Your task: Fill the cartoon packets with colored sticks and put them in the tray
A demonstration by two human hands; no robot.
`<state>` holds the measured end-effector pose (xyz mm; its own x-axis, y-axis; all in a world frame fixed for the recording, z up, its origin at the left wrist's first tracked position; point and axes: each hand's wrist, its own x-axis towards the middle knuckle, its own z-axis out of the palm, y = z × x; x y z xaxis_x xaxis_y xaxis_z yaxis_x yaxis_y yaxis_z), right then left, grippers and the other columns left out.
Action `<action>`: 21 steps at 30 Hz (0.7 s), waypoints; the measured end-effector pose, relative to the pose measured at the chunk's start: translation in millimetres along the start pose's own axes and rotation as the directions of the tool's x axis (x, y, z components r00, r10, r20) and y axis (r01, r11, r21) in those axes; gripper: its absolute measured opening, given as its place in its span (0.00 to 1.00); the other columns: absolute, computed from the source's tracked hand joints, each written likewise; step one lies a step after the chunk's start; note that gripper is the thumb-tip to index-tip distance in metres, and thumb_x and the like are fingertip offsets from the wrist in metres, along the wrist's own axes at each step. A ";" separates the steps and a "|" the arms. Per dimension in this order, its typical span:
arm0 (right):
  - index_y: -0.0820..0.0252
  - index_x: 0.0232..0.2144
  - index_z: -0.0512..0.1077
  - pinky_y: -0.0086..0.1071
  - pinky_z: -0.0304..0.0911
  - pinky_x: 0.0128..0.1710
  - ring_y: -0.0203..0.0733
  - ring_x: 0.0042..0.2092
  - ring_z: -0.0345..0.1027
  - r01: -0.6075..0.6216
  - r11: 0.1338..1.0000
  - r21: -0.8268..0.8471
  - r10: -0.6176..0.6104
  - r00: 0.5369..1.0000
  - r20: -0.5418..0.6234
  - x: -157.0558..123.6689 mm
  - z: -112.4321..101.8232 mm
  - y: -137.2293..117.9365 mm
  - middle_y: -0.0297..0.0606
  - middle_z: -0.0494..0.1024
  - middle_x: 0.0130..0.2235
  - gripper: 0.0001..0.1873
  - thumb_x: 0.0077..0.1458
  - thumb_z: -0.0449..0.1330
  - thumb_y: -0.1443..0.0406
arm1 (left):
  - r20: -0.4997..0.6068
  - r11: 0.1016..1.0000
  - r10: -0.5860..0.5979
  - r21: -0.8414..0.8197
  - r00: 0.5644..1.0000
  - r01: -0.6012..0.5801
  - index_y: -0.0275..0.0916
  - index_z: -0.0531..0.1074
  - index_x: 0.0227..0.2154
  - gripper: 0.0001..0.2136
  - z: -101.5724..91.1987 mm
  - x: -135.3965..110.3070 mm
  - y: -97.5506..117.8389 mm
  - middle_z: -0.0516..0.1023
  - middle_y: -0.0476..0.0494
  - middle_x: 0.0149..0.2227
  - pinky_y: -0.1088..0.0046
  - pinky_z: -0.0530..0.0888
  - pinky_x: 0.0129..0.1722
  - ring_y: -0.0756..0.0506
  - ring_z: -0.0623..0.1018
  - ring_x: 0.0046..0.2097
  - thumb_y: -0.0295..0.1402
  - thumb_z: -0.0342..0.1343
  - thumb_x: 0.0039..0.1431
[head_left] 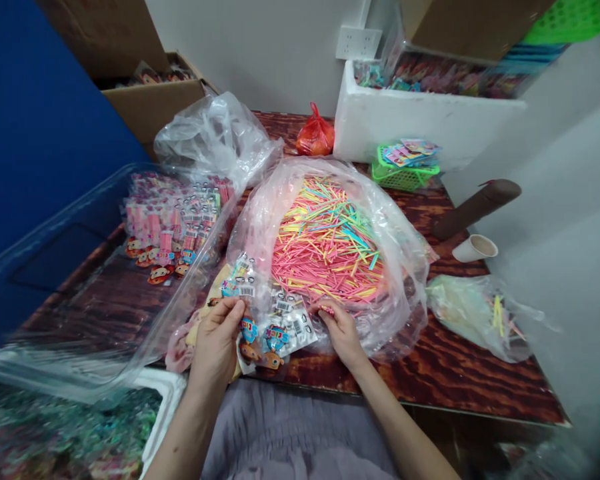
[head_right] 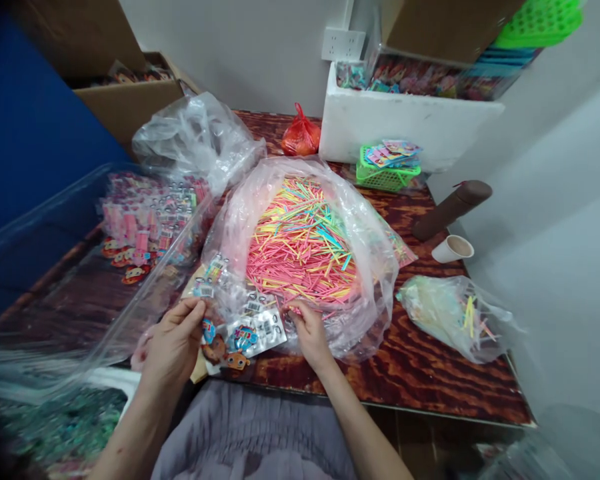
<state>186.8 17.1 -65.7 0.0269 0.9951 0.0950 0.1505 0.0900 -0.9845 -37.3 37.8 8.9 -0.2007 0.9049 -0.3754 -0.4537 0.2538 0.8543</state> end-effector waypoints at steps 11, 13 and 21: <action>0.54 0.39 0.78 0.37 0.64 0.47 0.45 0.44 0.72 0.014 1.000 -0.020 -0.014 1.000 0.009 -3.1 -2.0 2.2 0.38 0.80 0.40 0.11 0.63 0.55 0.62 | 0.059 0.987 -0.108 -0.109 0.992 0.114 0.36 0.75 0.31 0.13 -0.8 6.3 -2.2 0.78 0.50 0.30 0.77 0.72 0.33 0.51 0.76 0.32 0.35 0.69 0.43; 0.54 0.39 0.78 0.37 0.64 0.47 0.45 0.44 0.72 0.016 1.000 -0.023 -0.016 1.000 0.004 -3.2 -1.9 3.3 0.39 0.80 0.40 0.11 0.63 0.55 0.62 | 0.021 0.982 -0.129 -0.138 0.991 0.130 0.36 0.75 0.29 0.14 4.7 7.6 -0.7 0.77 0.52 0.28 0.77 0.72 0.32 0.52 0.75 0.29 0.36 0.71 0.40; 0.54 0.40 0.78 0.38 0.64 0.47 0.45 0.44 0.72 0.018 1.000 -0.022 -0.017 1.000 0.023 -1.9 -2.6 3.3 0.39 0.80 0.40 0.11 0.63 0.55 0.62 | 0.179 0.992 -0.032 0.124 0.983 0.010 0.37 0.67 0.20 0.17 12.3 0.6 -13.3 0.65 0.56 0.19 0.80 0.61 0.21 0.55 0.63 0.21 0.43 0.65 0.50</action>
<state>189.8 15.3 -68.8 0.0020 0.9941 0.1087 0.1726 0.1067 -0.9792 -20.8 39.1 1.8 -0.0276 0.9427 -0.3325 -0.3446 0.3032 0.8884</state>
